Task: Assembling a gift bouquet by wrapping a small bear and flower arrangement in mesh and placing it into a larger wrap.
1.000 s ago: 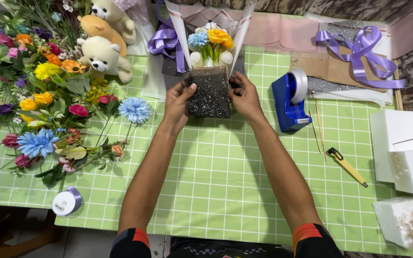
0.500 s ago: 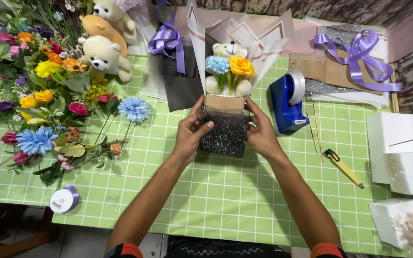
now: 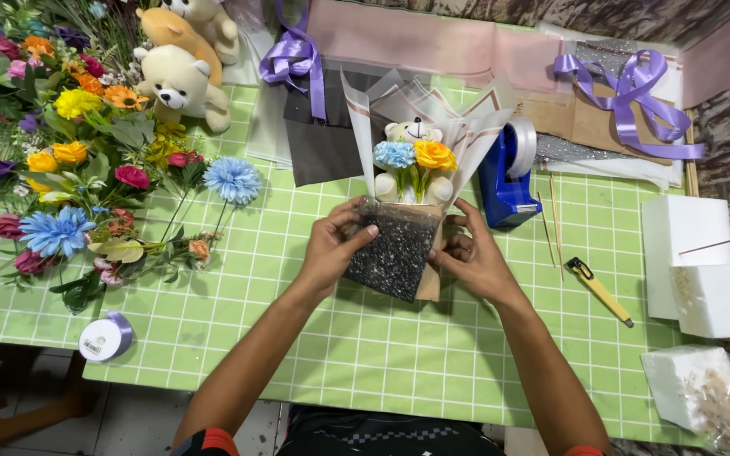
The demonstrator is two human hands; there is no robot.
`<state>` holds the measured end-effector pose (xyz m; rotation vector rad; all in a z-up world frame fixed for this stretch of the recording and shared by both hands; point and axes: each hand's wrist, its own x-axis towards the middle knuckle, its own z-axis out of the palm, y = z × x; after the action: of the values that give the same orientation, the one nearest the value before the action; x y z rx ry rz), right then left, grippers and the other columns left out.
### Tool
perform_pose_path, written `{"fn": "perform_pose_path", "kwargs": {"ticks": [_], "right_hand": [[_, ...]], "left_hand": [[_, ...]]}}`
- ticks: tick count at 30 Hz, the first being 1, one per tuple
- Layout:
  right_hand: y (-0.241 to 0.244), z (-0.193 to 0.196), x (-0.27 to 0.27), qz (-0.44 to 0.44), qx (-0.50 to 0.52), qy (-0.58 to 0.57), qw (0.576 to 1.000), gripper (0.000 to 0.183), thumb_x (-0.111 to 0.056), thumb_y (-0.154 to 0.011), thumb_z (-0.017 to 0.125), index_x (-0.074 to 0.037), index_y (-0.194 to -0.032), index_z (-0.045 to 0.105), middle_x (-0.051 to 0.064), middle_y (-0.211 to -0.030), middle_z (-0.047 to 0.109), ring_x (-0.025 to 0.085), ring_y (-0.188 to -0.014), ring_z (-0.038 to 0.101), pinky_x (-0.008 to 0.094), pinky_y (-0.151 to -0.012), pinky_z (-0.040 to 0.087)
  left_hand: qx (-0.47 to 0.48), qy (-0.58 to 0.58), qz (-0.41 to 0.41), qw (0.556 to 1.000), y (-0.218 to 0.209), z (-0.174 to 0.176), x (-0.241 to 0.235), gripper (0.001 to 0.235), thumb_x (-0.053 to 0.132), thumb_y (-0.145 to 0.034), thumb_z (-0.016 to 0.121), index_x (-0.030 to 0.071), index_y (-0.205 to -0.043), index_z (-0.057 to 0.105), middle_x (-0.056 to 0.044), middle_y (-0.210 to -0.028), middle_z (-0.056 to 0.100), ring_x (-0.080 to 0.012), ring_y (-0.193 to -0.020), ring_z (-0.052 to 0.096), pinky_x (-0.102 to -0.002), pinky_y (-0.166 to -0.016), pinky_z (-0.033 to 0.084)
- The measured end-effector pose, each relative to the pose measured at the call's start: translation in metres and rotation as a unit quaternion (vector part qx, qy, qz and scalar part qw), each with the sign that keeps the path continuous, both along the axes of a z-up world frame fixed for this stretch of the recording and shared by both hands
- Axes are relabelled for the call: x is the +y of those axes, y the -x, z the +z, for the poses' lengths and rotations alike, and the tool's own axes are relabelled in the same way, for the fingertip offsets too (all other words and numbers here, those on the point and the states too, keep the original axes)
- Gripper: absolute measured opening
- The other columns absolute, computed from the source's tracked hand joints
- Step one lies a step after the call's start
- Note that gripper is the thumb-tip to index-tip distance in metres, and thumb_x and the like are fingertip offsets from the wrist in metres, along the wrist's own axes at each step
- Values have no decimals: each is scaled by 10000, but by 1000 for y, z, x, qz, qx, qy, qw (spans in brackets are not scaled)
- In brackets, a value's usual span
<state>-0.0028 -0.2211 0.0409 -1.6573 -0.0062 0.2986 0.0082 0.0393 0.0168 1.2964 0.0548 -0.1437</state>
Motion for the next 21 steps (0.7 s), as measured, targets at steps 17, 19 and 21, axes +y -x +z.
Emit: {"fn": "perform_pose_path", "kwargs": {"ticks": [17,19,21], "right_hand": [[-13,-10,-13,-31,-61,-21,997,509,80,-978,561,33,-1476,467,242,-1325,614,336,-1164,668,469,-997,556],[-13,-13,-12,-40,-65,-30,997,522,91,-963,582,31,-1470,474,227,-1325,624,315,-1161,673,451,-1001,560],[-10,-14,-9,-42,-52,-40,997,545,33,-911,712,36,-1428,538,204,-1278,644,271,-1142,678,406,-968,585]], "left_hand": [[47,14,-1,999,-28,33,2,152,70,-819,866,37,-880,730,-7,-1042,686,-73,-878,646,-242,-782,581],[54,17,2,998,-25,33,-1,155,62,-817,863,27,-876,725,-9,-1044,690,-75,-863,661,-248,-779,588],[68,30,0,997,-23,27,-2,148,53,-829,846,27,-888,713,-11,-1010,679,-110,-876,675,-248,-762,606]]}}
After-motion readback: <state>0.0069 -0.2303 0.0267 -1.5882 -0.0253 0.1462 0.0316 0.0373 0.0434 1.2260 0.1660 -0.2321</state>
